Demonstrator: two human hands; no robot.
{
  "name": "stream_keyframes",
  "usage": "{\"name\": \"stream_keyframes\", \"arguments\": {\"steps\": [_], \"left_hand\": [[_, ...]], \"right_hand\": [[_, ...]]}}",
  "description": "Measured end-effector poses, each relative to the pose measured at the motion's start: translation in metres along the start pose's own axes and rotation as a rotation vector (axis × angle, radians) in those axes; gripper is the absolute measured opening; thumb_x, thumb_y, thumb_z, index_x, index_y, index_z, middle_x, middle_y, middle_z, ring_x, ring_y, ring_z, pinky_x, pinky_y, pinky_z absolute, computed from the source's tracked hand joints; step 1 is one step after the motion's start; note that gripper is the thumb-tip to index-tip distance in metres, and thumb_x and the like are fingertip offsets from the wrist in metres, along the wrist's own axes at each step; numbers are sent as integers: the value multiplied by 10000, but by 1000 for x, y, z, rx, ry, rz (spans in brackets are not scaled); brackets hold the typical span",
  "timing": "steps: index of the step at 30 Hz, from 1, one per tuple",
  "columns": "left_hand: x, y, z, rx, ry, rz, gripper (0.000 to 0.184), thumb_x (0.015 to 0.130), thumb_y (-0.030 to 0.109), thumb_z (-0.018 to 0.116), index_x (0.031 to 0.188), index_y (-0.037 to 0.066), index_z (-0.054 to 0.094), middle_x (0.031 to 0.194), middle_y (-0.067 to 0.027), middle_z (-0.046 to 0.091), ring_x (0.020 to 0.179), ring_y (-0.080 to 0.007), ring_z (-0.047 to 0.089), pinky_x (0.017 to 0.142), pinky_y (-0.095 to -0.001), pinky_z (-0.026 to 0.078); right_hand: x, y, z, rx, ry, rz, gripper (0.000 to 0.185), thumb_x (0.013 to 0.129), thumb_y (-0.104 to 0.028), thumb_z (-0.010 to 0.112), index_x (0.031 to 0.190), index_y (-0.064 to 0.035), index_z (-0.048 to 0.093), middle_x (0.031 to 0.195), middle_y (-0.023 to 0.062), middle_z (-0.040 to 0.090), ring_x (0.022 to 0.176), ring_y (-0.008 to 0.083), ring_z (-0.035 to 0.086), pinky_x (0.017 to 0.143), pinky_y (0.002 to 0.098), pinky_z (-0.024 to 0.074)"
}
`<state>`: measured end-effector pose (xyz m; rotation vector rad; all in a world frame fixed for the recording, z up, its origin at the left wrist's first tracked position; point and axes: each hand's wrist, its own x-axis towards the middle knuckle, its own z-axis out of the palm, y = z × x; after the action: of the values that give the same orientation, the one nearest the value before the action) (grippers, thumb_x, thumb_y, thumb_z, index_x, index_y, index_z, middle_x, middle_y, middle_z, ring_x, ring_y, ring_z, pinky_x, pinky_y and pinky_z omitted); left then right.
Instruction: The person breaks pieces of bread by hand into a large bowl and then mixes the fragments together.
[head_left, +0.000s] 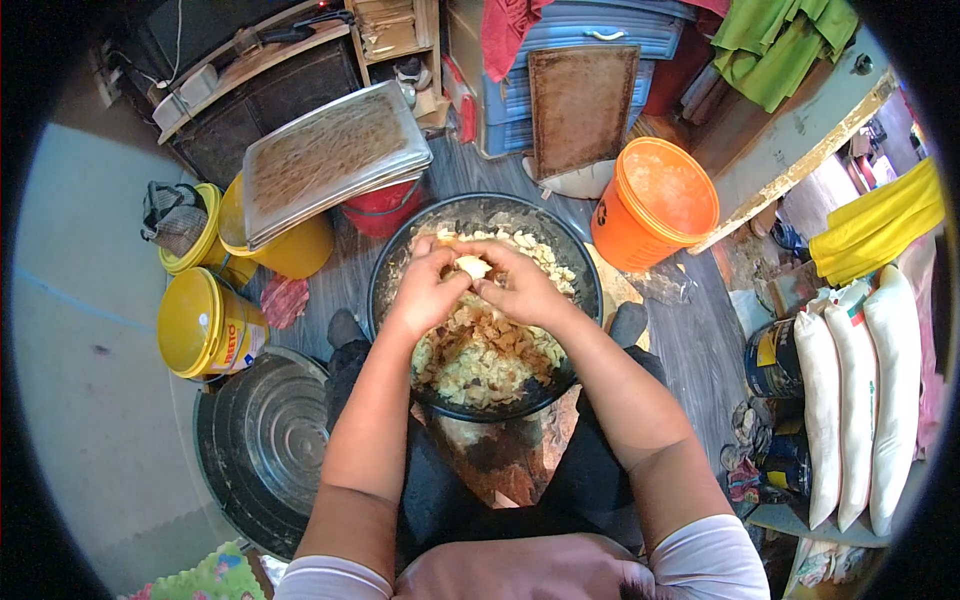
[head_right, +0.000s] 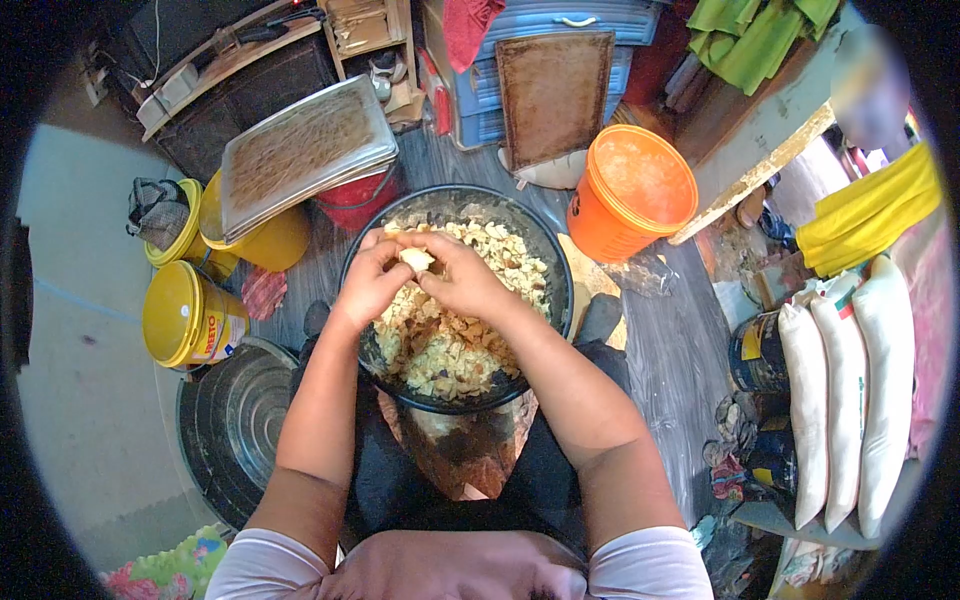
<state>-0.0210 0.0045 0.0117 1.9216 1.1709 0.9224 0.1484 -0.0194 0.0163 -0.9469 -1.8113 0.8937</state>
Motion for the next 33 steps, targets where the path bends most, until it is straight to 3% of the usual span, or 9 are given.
{"name": "stream_keyframes", "arguments": {"steps": [7, 10, 13, 15, 16, 19, 21, 27, 33], "left_hand": [[0, -4, 8, 42, 22, 66, 273, 739, 162, 571, 928, -27, 623, 1100, -244, 498, 1043, -370, 500, 892, -378, 401], [0, -4, 10, 51, 59, 85, 224, 768, 150, 551, 874, -36, 617, 1085, -247, 505, 1049, -369, 498, 887, -367, 400], [3, -12, 10, -226, 49, -34, 200, 790, 142, 539, 834, -43, 601, 1043, -229, 517, 1021, -350, 509, 868, -353, 402], [4, -11, 9, -113, 54, 87, 179, 819, 98, 521, 864, -54, 604, 1009, -107, 486, 901, -198, 522, 735, -290, 455], [3, -11, 10, -114, 53, 87, 179, 819, 98, 521, 864, -54, 604, 1009, -107, 486, 901, -198, 522, 735, -290, 455], [2, -13, 13, -190, 5, -2, 169, 822, 99, 517, 847, -53, 587, 985, -96, 464, 834, -178, 532, 631, -260, 477], [3, -15, 15, -49, 64, 189, 164, 831, 99, 510, 835, -53, 572, 972, -88, 451, 790, -156, 535, 557, -235, 483], [2, -4, 12, -182, 48, -55, 176, 842, 116, 515, 857, -47, 580, 965, -111, 481, 879, -209, 526, 713, -291, 458], [3, -4, 7, 16, 112, 76, 204, 838, 153, 572, 891, -41, 599, 959, -131, 529, 900, -242, 527, 795, -308, 420]], "right_hand": [[1, 7, 4, 85, 19, 135, 308, 830, 22, 515, 1134, -27, 496, 1005, 61, 539, 788, 87, 545, 650, 227, 482], [1, 8, 5, 239, 28, 296, 327, 805, -36, 590, 1117, -9, 495, 910, 112, 600, 748, 160, 591, 629, 263, 489], [4, 2, 4, 295, 19, 470, 310, 838, -100, 591, 1112, -1, 486, 812, 85, 604, 665, 130, 579, 561, 246, 481], [5, -5, 1, 243, 13, 527, 291, 856, -132, 575, 1103, -6, 489, 783, 71, 600, 643, 121, 569, 548, 246, 476], [6, -7, -1, 189, 7, 584, 277, 874, -164, 560, 1094, -10, 492, 753, 57, 596, 622, 111, 559, 536, 246, 472], [6, 4, -1, -2, 38, 431, 276, 895, -198, 529, 1097, -13, 492, 723, 45, 575, 592, 89, 540, 509, 239, 462], [6, 9, 1, 148, 78, 458, 264, 903, -196, 512, 1095, -17, 494, 711, 42, 566, 593, 88, 536, 508, 236, 459], [6, 5, -2, 536, 136, 470, 183, 890, -78, 494, 1063, -20, 496, 709, 35, 550, 588, 85, 531, 515, 235, 477], [6, 2, -6, 479, 199, 513, 216, 833, -14, 553, 1042, -14, 497, 723, 45, 551, 555, 89, 527, 490, 243, 485]]}}
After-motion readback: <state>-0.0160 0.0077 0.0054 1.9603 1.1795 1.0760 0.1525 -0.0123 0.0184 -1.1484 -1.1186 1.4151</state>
